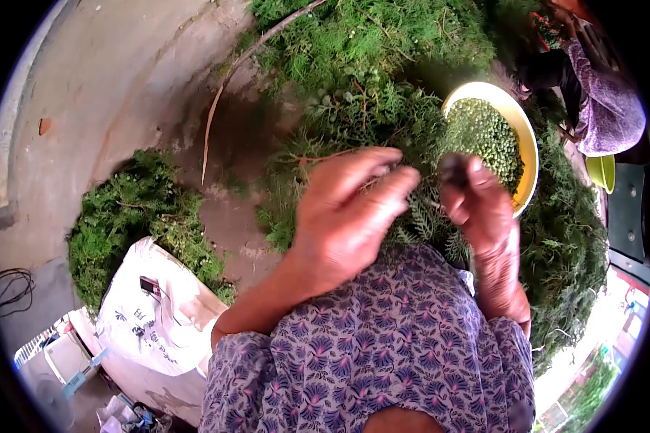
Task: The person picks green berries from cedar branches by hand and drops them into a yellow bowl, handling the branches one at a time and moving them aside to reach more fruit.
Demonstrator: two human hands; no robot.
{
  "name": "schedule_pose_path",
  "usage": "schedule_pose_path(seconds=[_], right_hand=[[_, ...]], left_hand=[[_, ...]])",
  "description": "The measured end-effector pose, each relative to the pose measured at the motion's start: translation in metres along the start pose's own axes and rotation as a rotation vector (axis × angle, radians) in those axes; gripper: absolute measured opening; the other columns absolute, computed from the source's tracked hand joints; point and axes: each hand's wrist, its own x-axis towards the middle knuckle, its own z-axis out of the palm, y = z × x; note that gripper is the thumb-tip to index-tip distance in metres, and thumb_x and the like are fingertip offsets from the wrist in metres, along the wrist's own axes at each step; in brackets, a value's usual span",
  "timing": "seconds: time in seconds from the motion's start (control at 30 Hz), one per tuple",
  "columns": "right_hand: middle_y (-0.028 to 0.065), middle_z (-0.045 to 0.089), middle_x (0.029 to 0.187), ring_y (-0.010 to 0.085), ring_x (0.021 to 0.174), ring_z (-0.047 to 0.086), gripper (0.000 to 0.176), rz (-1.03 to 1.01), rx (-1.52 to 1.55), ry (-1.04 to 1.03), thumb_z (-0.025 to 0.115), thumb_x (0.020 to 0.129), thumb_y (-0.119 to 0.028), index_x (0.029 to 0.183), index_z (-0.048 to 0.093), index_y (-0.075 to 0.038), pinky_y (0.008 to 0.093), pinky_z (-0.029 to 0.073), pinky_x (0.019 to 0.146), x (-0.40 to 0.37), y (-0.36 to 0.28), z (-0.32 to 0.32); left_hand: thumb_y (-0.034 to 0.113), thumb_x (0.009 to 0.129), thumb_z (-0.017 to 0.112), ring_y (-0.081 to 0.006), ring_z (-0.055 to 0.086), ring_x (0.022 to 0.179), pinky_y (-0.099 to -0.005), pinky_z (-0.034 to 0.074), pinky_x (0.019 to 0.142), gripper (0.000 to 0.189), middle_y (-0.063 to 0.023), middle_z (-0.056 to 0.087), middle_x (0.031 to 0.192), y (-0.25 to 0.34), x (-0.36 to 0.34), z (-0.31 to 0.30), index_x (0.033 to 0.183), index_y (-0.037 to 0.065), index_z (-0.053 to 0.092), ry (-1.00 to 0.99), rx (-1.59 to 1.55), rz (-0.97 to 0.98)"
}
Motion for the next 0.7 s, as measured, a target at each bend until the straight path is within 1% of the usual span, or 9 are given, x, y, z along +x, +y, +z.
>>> schedule_pose_path(seconds=[0.07, 0.1, 0.17, 0.23, 0.27, 0.33, 0.37, 0.43, 0.7], right_hand=[[0.0066, 0.061, 0.081, 0.0144, 0.07, 0.056, 0.038, -0.24, -0.026, 0.165, 0.063, 0.082, -0.039, 0.099, 0.061, -0.005, 0.0277, 0.047, 0.068, 0.007, -0.013, -0.037], [0.0089, 0.063, 0.093, 0.0194, 0.09, 0.059, 0.038, -0.433, -0.305, 0.434, 0.064, 0.081, -0.037, 0.106, 0.061, -0.009, 0.0342, 0.046, 0.084, 0.008, -0.016, -0.049], [0.0114, 0.057, 0.117, 0.0259, 0.107, 0.055, 0.043, -0.685, -1.395, 0.707, 0.066, 0.079, -0.019, 0.119, 0.055, -0.01, 0.0397, 0.043, 0.094, 0.01, -0.029, -0.072], [0.0123, 0.053, 0.121, 0.0263, 0.11, 0.053, 0.047, -0.674, -1.36, 0.432, 0.066, 0.074, -0.004, 0.119, 0.054, -0.008, 0.0396, 0.043, 0.095, -0.006, -0.028, -0.056], [0.0137, 0.054, 0.12, 0.0254, 0.113, 0.051, 0.053, -0.642, -1.14, 0.112, 0.067, 0.069, 0.002, 0.12, 0.053, -0.007, 0.0397, 0.044, 0.096, -0.013, -0.018, -0.047], [0.0155, 0.053, 0.118, 0.0278, 0.11, 0.051, 0.067, -0.523, -1.365, -0.281, 0.072, 0.064, -0.004, 0.126, 0.047, -0.007, 0.0397, 0.043, 0.095, -0.022, -0.001, -0.013], [0.0173, 0.053, 0.115, 0.031, 0.106, 0.052, 0.069, -0.536, -1.639, -0.286, 0.071, 0.063, 0.0, 0.127, 0.045, -0.006, 0.0412, 0.042, 0.093, -0.027, 0.001, 0.002], [0.0173, 0.056, 0.103, 0.033, 0.096, 0.053, 0.065, -0.649, -1.72, -0.164, 0.063, 0.065, 0.005, 0.127, 0.045, -0.005, 0.0425, 0.042, 0.089, -0.014, 0.021, 0.004], [0.0162, 0.054, 0.084, 0.0312, 0.081, 0.051, 0.062, -0.64, -1.438, -0.128, 0.047, 0.065, 0.011, 0.125, 0.045, -0.002, 0.0408, 0.039, 0.077, 0.011, 0.04, -0.011]], left_hand=[[-0.001, 0.075, 0.064, -0.0237, 0.06, 0.091, -0.0285, 0.051, 0.077, 0.026, -0.0145, 0.06, 0.105, -0.015, -0.017, -0.029, 0.102, -0.002, 0.062, -0.002, 0.131, -0.126], [-0.001, 0.078, 0.062, -0.0212, 0.06, 0.089, -0.0272, 0.049, 0.076, 0.023, -0.0131, 0.061, 0.102, -0.018, -0.026, -0.039, 0.101, -0.003, 0.061, 0.054, 0.15, -0.278], [0.0, 0.078, 0.063, -0.0177, 0.058, 0.085, -0.0258, 0.046, 0.074, 0.021, -0.011, 0.061, 0.095, -0.037, -0.058, -0.054, 0.098, 0.0, 0.062, 0.17, 0.049, -0.551], [-0.002, 0.077, 0.062, -0.016, 0.057, 0.084, -0.0258, 0.045, 0.074, 0.02, -0.0104, 0.061, 0.095, -0.051, -0.095, -0.061, 0.097, -0.001, 0.061, 0.254, 0.081, -0.7], [-0.002, 0.077, 0.062, -0.016, 0.057, 0.084, -0.0258, 0.045, 0.074, 0.02, -0.0104, 0.061, 0.095, -0.053, -0.108, -0.06, 0.097, -0.001, 0.061, 0.256, 0.086, -0.708], [-0.002, 0.076, 0.061, -0.0142, 0.057, 0.081, -0.0262, 0.045, 0.073, 0.019, -0.0094, 0.062, 0.091, -0.056, -0.123, -0.057, 0.096, -0.002, 0.061, 0.236, -0.06, -0.878], [-0.002, 0.076, 0.061, -0.0142, 0.057, 0.081, -0.0262, 0.045, 0.073, 0.019, -0.0094, 0.062, 0.091, -0.054, -0.124, -0.057, 0.096, -0.002, 0.061, 0.243, -0.055, -0.887], [0.001, 0.077, 0.062, -0.0122, 0.057, 0.078, -0.0253, 0.045, 0.072, 0.018, -0.0078, 0.062, 0.086, -0.051, -0.118, -0.058, 0.095, -0.002, 0.061, 0.121, -0.044, -0.868], [0.008, 0.078, 0.066, -0.0087, 0.055, 0.077, -0.0244, 0.045, 0.069, 0.023, -0.0037, 0.062, 0.081, -0.035, -0.105, -0.054, 0.098, -0.003, 0.061, -0.01, -0.247, -0.961]])
